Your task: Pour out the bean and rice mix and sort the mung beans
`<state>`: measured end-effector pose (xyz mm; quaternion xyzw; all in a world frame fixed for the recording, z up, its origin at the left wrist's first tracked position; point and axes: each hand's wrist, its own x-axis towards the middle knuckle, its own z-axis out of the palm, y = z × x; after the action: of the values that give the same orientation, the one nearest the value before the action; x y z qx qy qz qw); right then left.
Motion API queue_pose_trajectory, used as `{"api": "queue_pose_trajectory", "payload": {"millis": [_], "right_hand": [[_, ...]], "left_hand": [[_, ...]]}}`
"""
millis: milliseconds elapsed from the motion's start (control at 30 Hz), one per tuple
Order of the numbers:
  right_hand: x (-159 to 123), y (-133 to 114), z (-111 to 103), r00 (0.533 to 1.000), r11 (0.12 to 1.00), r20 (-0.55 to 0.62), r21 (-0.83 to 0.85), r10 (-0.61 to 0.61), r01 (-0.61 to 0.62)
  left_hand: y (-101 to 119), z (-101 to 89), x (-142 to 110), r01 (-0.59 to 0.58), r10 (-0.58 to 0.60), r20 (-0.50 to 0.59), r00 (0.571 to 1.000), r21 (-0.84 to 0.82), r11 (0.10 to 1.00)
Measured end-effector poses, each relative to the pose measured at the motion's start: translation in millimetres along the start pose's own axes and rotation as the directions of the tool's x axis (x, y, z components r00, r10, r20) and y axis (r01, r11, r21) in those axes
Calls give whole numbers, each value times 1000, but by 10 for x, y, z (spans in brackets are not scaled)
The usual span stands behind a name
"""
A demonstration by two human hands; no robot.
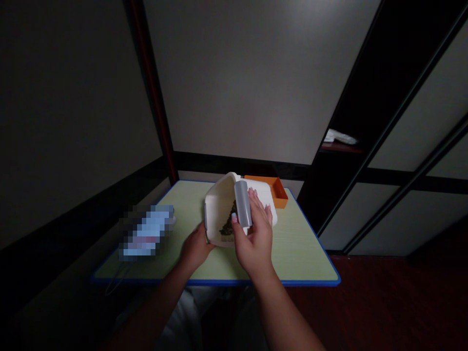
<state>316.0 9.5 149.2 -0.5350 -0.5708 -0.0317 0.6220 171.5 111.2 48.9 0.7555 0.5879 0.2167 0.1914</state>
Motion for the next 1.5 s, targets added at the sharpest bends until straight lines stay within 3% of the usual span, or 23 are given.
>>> {"api": "queue_pose_trajectory", "payload": {"millis": [500, 1500], "right_hand": [[-6, 21, 19, 1000, 1000, 23, 6, -13, 13], [4, -12, 63, 999, 999, 44, -41, -31, 33]], "left_hand": [[8, -5, -11, -53, 54, -8, 999, 7, 999], [-23, 64, 0, -37, 38, -8, 999, 71, 997]]}}
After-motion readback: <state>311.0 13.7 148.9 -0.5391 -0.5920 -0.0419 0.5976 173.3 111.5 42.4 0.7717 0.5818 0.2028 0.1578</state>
